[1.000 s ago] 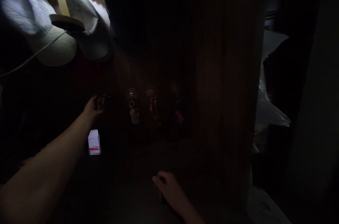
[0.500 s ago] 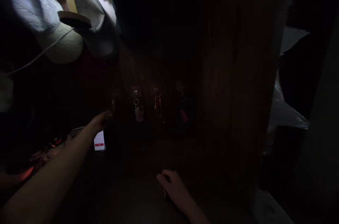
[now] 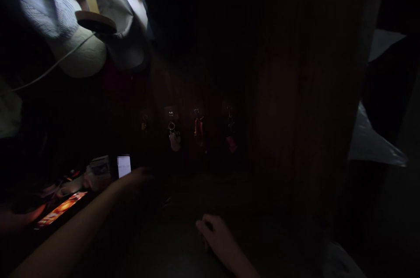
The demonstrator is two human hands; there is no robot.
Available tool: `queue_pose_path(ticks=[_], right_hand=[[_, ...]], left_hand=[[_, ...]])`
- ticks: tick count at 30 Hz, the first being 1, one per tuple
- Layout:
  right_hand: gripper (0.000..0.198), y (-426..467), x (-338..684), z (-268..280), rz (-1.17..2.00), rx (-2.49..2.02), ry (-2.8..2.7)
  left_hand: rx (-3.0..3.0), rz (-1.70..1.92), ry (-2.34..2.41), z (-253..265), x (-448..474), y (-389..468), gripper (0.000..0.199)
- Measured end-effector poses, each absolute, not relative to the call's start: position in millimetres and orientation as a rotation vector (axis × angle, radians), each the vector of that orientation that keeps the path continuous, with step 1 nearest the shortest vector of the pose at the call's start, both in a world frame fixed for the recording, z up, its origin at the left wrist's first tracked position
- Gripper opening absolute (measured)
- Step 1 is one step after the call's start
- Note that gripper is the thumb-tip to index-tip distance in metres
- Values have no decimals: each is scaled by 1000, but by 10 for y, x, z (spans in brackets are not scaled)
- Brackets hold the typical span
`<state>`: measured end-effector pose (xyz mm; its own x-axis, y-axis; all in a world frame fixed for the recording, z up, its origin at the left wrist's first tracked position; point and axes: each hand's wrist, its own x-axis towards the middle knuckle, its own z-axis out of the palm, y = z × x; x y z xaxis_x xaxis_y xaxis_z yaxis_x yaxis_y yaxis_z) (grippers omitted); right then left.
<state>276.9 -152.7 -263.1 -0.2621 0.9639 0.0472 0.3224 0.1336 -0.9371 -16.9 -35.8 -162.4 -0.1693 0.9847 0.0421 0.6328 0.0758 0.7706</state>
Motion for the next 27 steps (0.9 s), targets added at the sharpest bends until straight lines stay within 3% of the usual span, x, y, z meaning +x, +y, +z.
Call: queue_pose_path(ticks=[3, 5, 8, 11, 16, 23, 27], right_hand=[[37, -1528, 2760, -2623, 1115, -1302, -1717], [37, -1505, 2753, -2641, 1122, -1325, -1711], [37, -1459, 2747, -2682, 1142, -1336, -1683], [40, -1441, 2751, -2696, 1144, -1349, -1665], [43, -1465, 2758, -2651, 1159, -1353, -1642], [47, -1420, 2763, -2745, 1174, -1325, -1640], [45, -1394, 2766, -2805, 1185, -1313, -1620]], left_hand=[[1647, 1067, 1984, -1078, -232, -129, 39], [1672, 1439, 2043, -762, -206, 8, 51], [1627, 1758, 1915, -482, -101, 177, 40], [1550, 1791, 1872, -441, 2, 296, 31], [1461, 1824, 1750, -541, 78, 362, 50], [1352, 1897, 1598, -390, -1, 253, 31], [1358, 1891, 1571, -336, -75, 172, 33]])
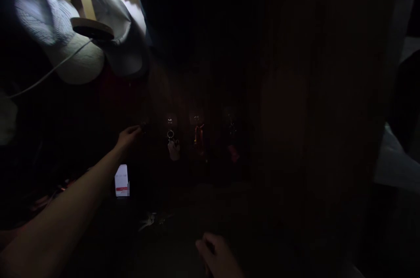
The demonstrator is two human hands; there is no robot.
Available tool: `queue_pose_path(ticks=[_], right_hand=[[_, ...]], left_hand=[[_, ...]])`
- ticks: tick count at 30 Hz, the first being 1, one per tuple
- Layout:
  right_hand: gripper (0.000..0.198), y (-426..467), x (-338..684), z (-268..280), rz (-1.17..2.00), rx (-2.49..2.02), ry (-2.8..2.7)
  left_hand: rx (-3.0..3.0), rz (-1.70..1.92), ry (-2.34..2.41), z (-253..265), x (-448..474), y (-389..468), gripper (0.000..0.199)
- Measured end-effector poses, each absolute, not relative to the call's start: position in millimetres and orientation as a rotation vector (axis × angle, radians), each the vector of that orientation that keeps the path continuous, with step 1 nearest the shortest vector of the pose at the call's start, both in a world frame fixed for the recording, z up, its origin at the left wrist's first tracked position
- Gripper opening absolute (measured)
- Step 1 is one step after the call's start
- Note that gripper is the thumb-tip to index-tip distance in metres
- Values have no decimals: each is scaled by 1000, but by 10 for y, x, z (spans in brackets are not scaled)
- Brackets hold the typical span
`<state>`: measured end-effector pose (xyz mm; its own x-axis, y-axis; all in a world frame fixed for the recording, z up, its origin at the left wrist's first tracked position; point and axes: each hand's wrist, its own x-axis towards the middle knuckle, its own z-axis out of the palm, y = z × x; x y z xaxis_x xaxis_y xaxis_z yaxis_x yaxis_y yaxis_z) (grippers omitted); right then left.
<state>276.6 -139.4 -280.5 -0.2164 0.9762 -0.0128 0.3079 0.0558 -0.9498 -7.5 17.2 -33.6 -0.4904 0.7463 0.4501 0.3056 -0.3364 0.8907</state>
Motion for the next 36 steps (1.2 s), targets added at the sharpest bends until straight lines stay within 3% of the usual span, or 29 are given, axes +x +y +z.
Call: queue_pose_path(ticks=[7, 22, 36], right_hand=[[44, -1408, 2760, -2765, 1184, -1327, -1629], [45, -1448, 2754, -2662, 1189, -1354, -1638], [40, -1406, 2761, -2775, 1148, -1291, -1676]], left_hand=[[1455, 1952, 1806, -235, -130, 147, 36], [1460, 1924, 1855, -286, -195, 166, 29], [2125, 1644, 2092, -343, -187, 114, 28]])
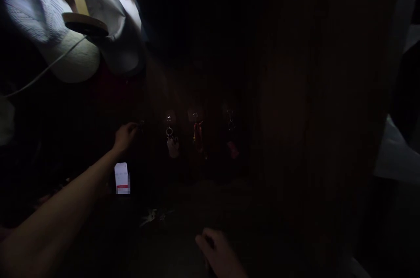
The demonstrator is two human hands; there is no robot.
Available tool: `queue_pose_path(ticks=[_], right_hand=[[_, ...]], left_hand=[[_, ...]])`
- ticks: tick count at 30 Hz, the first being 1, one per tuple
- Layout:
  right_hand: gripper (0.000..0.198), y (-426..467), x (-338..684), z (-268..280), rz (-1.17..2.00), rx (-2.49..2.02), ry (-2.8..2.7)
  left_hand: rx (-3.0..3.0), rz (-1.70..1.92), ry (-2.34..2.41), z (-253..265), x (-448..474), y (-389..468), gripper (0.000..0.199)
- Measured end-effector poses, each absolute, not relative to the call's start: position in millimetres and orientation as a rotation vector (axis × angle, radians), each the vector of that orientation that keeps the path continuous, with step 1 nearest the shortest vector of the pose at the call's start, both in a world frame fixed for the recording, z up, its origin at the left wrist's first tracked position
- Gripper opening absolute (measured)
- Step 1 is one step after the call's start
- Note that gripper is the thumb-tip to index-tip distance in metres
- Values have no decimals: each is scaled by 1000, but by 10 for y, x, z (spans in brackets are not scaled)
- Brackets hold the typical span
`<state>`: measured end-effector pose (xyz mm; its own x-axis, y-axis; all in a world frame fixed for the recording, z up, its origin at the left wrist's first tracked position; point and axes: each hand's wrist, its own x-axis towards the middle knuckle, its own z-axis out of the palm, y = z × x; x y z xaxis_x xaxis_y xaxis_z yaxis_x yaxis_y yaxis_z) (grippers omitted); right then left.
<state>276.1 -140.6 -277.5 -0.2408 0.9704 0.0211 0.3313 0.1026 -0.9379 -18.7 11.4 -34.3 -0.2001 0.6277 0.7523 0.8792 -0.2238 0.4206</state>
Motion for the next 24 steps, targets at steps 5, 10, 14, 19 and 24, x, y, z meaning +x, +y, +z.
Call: queue_pose_path(ticks=[5, 10, 14, 19, 24], right_hand=[[40, -1415, 2757, -2768, 1156, -1318, -1665], [41, -1424, 2753, -2728, 1160, -1301, -1666], [39, -1463, 2750, -2659, 1169, -1316, -1651], [40, -1477, 2760, -2652, 1189, -1315, -1647], [41, -1453, 2762, -2653, 1191, -1288, -1661]], left_hand=[[-1873, -1264, -1693, -305, -211, 125, 28], [-1890, -1383, -1843, -246, -200, 151, 23], [-1878, -1643, -1898, -268, -167, 129, 20], [-1897, -1770, -2023, -215, -199, 111, 15], [-1964, -1699, -2117, -169, -251, 128, 22]])
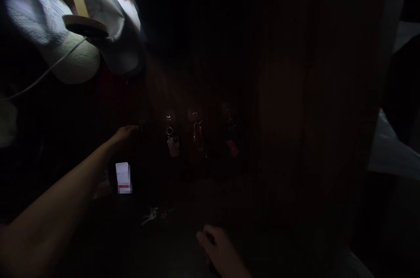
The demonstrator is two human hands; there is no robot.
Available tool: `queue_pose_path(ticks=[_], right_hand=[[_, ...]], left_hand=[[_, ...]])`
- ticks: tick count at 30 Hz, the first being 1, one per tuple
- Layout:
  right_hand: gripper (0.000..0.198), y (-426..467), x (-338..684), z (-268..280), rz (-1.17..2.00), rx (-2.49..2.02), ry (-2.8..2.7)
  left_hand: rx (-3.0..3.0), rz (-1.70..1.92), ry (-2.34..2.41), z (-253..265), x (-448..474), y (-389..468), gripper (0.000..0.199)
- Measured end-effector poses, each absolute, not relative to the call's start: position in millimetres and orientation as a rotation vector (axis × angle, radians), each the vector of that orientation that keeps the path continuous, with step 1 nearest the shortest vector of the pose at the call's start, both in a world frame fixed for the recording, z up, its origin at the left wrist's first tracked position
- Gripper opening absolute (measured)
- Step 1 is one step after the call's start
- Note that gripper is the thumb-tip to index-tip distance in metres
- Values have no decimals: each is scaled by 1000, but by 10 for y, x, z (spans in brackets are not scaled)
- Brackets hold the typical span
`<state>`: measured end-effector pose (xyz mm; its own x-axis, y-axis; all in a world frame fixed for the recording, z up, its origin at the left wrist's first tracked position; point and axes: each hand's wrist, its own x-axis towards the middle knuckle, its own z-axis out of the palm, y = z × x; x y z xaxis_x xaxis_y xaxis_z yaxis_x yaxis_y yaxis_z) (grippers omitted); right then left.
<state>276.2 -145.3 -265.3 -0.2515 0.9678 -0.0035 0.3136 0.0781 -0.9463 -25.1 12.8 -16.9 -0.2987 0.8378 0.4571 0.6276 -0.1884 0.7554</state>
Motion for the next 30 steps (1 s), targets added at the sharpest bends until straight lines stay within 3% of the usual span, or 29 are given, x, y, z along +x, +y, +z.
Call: queue_pose_path(ticks=[12, 20, 23, 30], right_hand=[[36, -1453, 2771, -2735, 1182, -1301, -1621], [36, -1468, 2767, -2671, 1181, -1286, -1642], [35, -1460, 2769, -2684, 1179, -1288, -1653], [37, -1451, 2766, -2686, 1130, -1307, -1681]], left_hand=[[2013, 1322, 2052, -189, -191, 103, 29], [2475, 876, 2470, -303, -117, -112, 47], [2448, 990, 2359, -313, -136, -91, 48], [1854, 1491, 1823, -266, -203, 88, 25]])
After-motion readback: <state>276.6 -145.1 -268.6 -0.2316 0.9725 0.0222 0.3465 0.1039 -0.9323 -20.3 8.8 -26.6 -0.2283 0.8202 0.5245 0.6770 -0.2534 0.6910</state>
